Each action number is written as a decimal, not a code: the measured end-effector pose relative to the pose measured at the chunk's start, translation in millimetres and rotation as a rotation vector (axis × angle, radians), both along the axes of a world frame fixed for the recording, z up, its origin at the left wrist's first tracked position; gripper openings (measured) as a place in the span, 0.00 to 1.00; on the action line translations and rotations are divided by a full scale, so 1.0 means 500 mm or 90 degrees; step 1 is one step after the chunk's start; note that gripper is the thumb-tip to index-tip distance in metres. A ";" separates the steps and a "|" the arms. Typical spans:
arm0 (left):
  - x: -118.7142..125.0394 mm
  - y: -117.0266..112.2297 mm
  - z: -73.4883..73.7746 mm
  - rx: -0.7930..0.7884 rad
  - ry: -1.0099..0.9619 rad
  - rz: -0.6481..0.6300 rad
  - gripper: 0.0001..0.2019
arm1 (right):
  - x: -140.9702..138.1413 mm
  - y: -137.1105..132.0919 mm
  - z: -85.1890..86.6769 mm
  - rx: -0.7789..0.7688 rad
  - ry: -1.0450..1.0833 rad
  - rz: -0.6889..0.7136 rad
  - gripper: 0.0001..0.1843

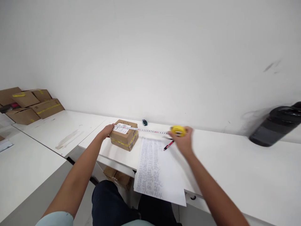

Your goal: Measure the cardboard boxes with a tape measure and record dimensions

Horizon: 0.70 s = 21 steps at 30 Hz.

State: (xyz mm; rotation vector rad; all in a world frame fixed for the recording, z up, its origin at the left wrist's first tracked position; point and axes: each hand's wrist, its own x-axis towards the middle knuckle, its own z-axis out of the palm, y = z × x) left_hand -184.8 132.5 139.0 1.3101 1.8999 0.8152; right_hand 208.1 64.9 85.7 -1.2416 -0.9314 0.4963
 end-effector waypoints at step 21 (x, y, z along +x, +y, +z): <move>0.011 0.006 -0.070 0.239 -0.046 0.189 0.15 | -0.313 0.076 -0.004 -0.024 -0.125 0.212 0.30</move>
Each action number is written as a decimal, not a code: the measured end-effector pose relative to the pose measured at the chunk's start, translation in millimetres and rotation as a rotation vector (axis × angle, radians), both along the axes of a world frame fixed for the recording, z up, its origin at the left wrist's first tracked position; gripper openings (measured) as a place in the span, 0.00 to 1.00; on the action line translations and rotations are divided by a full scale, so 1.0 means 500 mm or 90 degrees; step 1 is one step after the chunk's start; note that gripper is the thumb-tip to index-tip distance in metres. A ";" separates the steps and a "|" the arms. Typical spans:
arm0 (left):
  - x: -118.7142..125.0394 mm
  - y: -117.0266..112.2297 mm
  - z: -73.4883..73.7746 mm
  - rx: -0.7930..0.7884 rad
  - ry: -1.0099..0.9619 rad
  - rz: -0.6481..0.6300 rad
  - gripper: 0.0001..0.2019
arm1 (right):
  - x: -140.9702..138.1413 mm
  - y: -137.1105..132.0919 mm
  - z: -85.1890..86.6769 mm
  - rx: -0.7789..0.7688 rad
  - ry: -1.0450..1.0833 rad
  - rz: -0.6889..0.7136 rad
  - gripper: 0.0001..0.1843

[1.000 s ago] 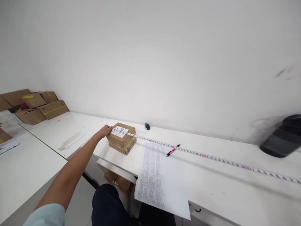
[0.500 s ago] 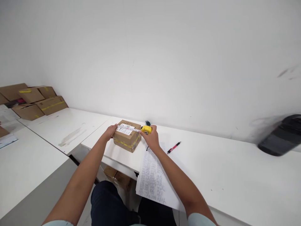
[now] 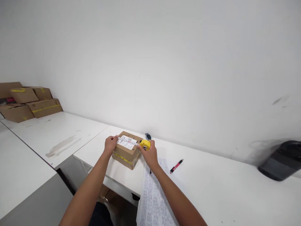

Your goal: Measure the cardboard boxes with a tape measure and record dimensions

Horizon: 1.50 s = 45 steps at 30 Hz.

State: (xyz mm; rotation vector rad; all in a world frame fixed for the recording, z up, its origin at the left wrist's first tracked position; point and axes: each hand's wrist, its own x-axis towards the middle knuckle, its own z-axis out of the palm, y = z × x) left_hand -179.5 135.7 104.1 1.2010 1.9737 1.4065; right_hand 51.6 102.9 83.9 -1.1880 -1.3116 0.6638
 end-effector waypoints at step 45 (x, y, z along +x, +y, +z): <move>0.148 0.127 0.105 -0.191 0.236 -0.438 0.16 | -0.294 -0.211 -0.098 0.217 -0.053 0.150 0.51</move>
